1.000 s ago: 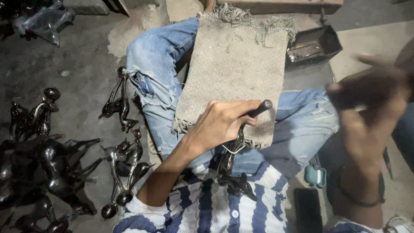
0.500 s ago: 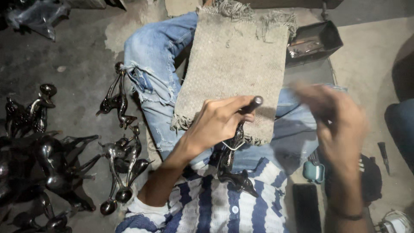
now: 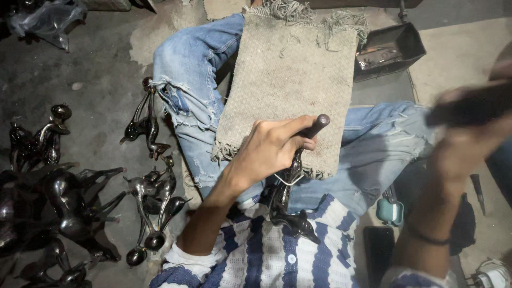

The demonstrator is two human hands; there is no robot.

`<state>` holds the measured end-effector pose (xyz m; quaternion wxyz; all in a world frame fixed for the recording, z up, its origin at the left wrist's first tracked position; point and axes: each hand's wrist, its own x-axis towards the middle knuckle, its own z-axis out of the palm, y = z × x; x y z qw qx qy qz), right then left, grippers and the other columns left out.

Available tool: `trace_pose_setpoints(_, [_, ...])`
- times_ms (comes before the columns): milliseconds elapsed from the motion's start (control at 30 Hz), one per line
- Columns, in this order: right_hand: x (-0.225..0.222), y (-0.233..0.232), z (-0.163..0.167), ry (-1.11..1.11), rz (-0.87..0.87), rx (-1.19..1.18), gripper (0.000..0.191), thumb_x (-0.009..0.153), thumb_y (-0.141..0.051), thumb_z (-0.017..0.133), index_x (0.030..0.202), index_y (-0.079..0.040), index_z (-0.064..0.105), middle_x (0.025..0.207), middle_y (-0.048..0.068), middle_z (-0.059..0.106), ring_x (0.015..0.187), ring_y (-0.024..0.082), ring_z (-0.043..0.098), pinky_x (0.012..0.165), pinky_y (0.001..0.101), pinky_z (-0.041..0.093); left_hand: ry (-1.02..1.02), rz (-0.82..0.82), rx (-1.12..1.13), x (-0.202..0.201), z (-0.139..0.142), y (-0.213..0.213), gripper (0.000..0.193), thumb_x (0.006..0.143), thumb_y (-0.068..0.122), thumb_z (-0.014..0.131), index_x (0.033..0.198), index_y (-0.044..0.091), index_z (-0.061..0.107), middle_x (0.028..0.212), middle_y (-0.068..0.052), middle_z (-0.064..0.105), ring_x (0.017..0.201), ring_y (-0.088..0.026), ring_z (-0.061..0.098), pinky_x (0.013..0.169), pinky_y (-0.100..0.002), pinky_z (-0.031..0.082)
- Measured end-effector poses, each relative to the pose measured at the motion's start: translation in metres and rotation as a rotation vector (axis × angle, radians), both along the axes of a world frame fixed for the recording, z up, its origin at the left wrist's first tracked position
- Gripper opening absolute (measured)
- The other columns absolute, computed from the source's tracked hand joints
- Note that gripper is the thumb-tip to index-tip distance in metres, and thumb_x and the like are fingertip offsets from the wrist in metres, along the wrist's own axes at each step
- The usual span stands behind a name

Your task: The person sits cross-legged on the floor and repeatedly hammers a small metal bird-shaped sculpture resting on a cloth on their lap. They rotate the piece to strike different areas and occasionally use a small red tool to adjust or mark the surface. Several similar finished sculptures are visible on the floor nearby.

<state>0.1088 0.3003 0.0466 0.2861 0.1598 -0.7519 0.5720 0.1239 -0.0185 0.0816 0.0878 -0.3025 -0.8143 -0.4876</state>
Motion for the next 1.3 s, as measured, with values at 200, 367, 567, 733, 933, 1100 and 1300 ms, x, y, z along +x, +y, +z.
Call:
trace_pose_setpoints(200, [-0.002,-0.033,0.073,-0.05,0.137,0.64,0.052,0.078,0.003,0.056,0.131,0.003,0.055,0.101,0.012,0.066,0.091,0.027,0.069,0.08,0.0322,0.055,-0.046,0.013,-0.072,-0.004,0.004,0.0,0.027,0.09,0.003,0.073,0.116,0.004,0.066,0.091,-0.016,0.076,0.086,-0.031,0.077,0.071,-0.039,0.061])
trace_pose_setpoints(367, [0.018,-0.044,0.035,-0.31,0.094,0.237,0.05,0.08,0.011,0.054,0.129,0.002,0.056,0.112,0.006,0.065,0.101,0.015,0.066,0.091,0.028,0.055,0.031,0.051,0.056,0.003,-0.018,0.004,0.032,0.096,-0.003,0.065,0.126,0.008,0.061,0.098,-0.01,0.078,0.087,-0.022,0.08,0.072,-0.033,0.065])
trace_pose_setpoints(567, [0.008,-0.039,-0.094,-0.237,-0.303,-0.085,0.038,0.107,0.003,0.071,0.141,0.002,0.053,0.112,0.005,0.062,0.102,0.014,0.061,0.095,0.0283,0.052,0.227,0.172,-0.032,0.009,-0.045,0.012,0.03,0.099,-0.003,0.07,0.124,0.012,0.063,0.087,-0.005,0.075,0.061,-0.012,0.069,0.053,-0.029,0.054])
trace_pose_setpoints(733, [-0.007,-0.018,-0.065,-0.31,-0.108,0.02,0.042,0.099,0.0,0.066,0.137,0.002,0.05,0.112,0.003,0.065,0.103,0.016,0.065,0.094,0.0273,0.053,0.246,0.19,-0.018,0.017,-0.042,0.014,0.034,0.097,-0.005,0.07,0.124,0.013,0.062,0.086,-0.004,0.075,0.066,-0.014,0.07,0.057,-0.032,0.054])
trace_pose_setpoints(933, [-0.002,-0.042,0.054,-0.151,0.08,-0.273,0.026,0.091,0.0,0.061,0.117,-0.005,0.058,0.104,0.005,0.066,0.093,0.017,0.066,0.086,0.0392,0.055,0.28,0.19,0.018,0.021,-0.03,0.016,0.042,0.089,-0.009,0.068,0.124,0.013,0.062,0.095,-0.007,0.076,0.079,-0.02,0.075,0.068,-0.034,0.058])
trace_pose_setpoints(1100, [0.016,-0.047,0.118,0.273,-0.162,1.141,0.042,0.087,0.0,0.076,0.124,-0.019,0.071,0.099,0.007,0.071,0.094,0.029,0.059,0.1,0.0509,0.038,0.333,0.144,-0.022,0.021,-0.028,0.013,0.048,0.076,-0.006,0.065,0.121,0.009,0.062,0.102,-0.012,0.074,0.086,-0.025,0.075,0.076,-0.037,0.061])
trace_pose_setpoints(1300, [0.016,-0.052,0.134,0.105,-0.106,1.038,0.053,0.085,-0.008,0.067,0.128,-0.038,0.066,0.096,-0.005,0.068,0.088,0.014,0.061,0.092,0.0428,0.046,0.34,0.225,0.01,0.024,-0.022,0.018,0.032,0.086,-0.002,0.069,0.116,0.006,0.062,0.107,-0.014,0.074,0.09,-0.027,0.075,0.079,-0.037,0.061])
